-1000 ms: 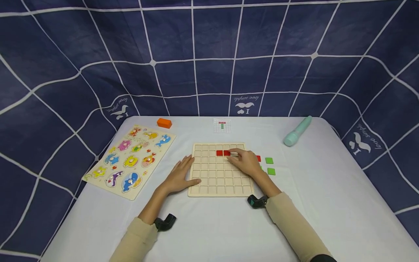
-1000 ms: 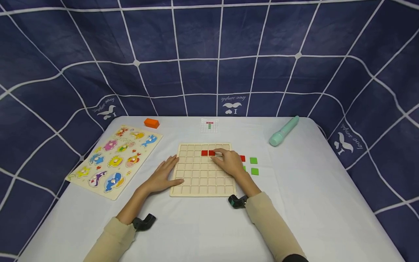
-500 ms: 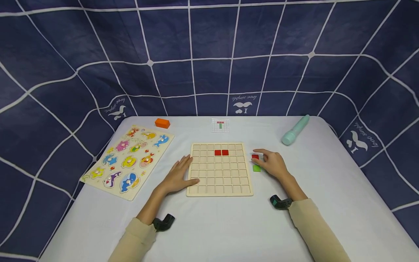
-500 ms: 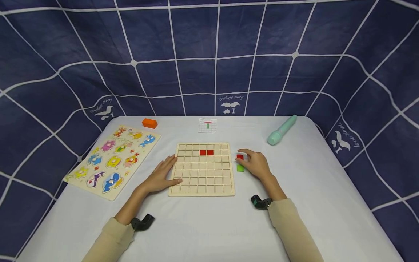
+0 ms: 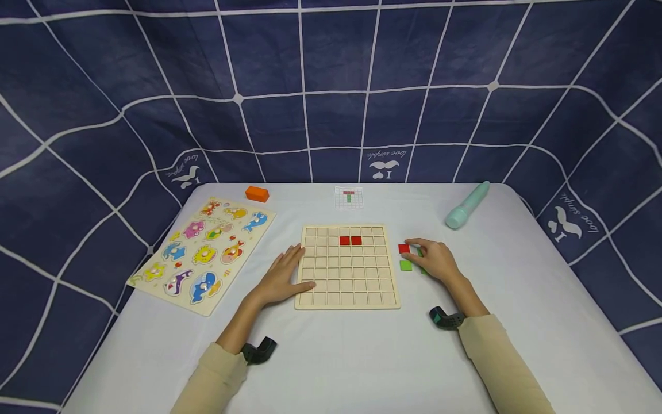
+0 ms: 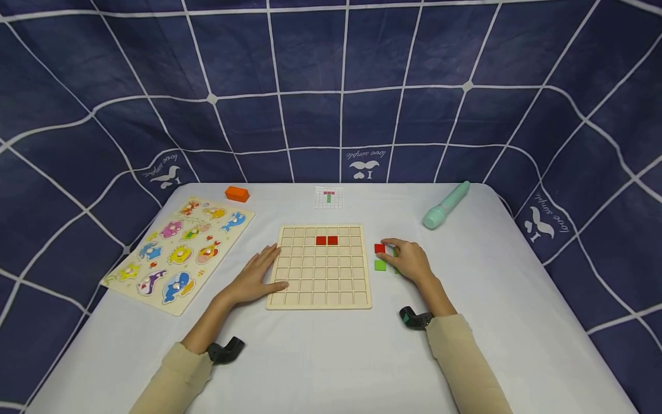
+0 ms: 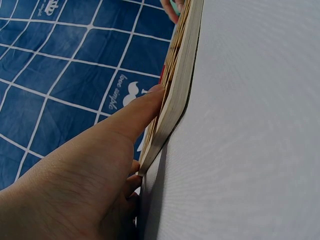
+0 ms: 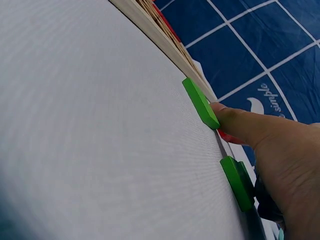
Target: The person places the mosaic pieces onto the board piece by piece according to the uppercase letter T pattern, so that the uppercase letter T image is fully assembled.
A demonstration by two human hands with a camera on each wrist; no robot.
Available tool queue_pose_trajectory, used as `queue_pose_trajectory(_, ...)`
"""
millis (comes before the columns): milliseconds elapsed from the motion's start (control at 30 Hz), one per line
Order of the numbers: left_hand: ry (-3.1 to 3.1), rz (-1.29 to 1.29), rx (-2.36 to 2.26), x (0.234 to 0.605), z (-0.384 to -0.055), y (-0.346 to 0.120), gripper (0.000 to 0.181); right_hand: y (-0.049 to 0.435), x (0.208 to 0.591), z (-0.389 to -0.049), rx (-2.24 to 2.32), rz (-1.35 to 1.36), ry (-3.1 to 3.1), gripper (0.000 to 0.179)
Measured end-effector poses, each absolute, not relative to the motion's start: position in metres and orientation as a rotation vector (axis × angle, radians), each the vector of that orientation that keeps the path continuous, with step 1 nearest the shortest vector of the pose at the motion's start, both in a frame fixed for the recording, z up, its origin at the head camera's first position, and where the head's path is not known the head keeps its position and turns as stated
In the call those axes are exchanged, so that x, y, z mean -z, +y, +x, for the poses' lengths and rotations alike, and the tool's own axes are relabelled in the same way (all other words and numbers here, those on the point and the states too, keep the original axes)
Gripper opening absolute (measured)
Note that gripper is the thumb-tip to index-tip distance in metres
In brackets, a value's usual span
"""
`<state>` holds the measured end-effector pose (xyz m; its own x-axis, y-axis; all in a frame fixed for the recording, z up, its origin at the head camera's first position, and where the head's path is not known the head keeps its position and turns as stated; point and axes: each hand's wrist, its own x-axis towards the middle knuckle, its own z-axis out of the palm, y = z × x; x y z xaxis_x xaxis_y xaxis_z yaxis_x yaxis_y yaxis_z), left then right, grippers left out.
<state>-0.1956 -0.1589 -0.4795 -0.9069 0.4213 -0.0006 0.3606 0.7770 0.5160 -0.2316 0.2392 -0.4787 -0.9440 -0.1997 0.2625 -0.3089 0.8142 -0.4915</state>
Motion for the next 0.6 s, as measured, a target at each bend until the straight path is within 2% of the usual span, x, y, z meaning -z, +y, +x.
queue_pose_trajectory(267,2.845,0.646,-0.816,0.4784,-0.1948,-0.1588,0.097,0.2398,0.4798,-0.2306,-0.804,0.395,-2.813,0.044)
queue_pose_trajectory(600,2.84,0.658,-0.814,0.4787,-0.1954,-0.1599,0.097,0.2408,0.4827,-0.2307,-0.827,0.412,-2.78,0.034)
